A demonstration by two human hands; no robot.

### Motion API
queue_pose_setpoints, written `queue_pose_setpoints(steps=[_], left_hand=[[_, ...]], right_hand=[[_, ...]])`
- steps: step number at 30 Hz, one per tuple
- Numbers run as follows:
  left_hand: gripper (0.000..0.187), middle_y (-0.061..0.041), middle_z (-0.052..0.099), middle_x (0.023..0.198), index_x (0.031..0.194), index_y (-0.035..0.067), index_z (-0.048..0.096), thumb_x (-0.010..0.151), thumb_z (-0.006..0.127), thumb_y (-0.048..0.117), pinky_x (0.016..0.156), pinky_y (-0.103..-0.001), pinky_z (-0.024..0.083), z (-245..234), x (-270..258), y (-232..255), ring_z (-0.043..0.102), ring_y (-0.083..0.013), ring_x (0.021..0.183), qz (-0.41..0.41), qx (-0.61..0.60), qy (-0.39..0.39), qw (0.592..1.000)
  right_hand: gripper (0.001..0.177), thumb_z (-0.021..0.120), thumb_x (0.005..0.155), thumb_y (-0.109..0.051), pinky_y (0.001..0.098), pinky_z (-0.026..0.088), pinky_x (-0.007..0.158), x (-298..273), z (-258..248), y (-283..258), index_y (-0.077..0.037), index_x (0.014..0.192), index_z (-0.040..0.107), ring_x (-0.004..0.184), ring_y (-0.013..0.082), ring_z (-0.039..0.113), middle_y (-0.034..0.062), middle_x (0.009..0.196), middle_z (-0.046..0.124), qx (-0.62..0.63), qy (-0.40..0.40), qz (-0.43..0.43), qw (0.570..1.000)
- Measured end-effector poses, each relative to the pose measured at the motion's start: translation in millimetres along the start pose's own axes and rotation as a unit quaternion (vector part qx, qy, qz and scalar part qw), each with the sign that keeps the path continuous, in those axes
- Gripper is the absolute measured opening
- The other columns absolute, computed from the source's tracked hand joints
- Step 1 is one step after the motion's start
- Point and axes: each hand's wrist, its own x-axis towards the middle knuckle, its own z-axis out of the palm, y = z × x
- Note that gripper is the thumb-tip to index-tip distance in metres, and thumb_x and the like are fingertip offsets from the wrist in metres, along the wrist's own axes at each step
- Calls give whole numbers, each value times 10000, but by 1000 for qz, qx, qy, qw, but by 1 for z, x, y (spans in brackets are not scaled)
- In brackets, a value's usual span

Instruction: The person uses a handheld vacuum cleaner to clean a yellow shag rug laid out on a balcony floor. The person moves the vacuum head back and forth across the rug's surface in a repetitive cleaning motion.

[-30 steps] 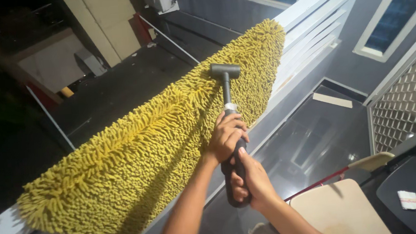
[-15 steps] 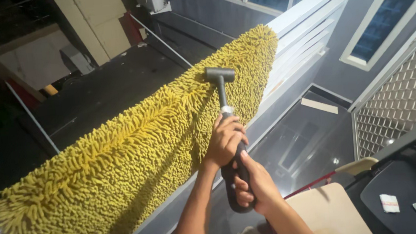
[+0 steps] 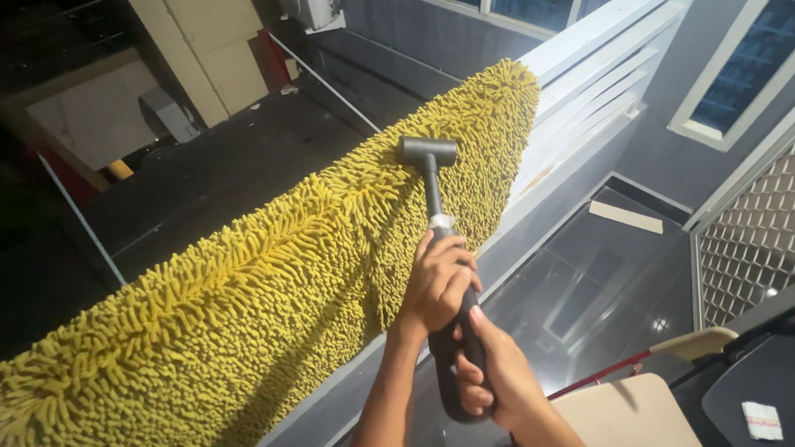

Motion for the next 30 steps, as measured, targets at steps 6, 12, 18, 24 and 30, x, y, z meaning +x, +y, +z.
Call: queue_pose_setpoints(steps=[6, 12, 18, 24, 30], left_hand=[[412, -57, 741, 972, 660, 135, 726, 901, 416, 258, 1257, -544, 185, 7, 42, -18, 589, -298, 1269, 39, 48, 5, 998], [418, -48, 741, 997, 700, 148, 722, 948, 403, 258, 1272, -545, 190, 12, 42, -24, 582, -301, 1307, 66, 57, 35, 996], [391, -66, 739, 980, 668, 136, 750, 873, 437, 249, 1228, -568, 148, 14, 20, -3, 570, -311, 1286, 20, 30, 8, 999], [391, -51, 733, 966, 665, 137, 732, 882, 439, 276, 1258, -560, 175, 17, 63, -20, 599, -275, 1255, 37, 50, 0, 998], [398, -62, 742, 1010, 662, 145, 746, 873, 432, 268, 1247, -571, 138, 19, 45, -11, 570, -310, 1304, 34, 51, 0, 998]], right_hand=[[443, 445, 1004, -562, 316, 238, 295, 23, -6, -36, -126, 1005, 520, 289, 129, 293, 1, 483, 381, -16, -32, -44, 998], [451, 443, 1013, -557, 306, 225, 300, 26, -4, -41, -112, 1006, 513, 294, 127, 277, 8, 495, 387, -52, -5, -33, 998], [455, 444, 991, -563, 326, 235, 302, 5, -13, -26, -115, 997, 519, 285, 151, 275, 29, 476, 373, -22, -2, -4, 1000], [457, 425, 1022, -567, 307, 240, 299, 35, -19, -55, -119, 994, 511, 291, 129, 292, 1, 484, 370, -16, -44, -45, 998], [455, 428, 991, -573, 317, 229, 293, 19, -15, -42, -126, 993, 513, 283, 134, 281, 6, 476, 364, -12, -7, -21, 1000]])
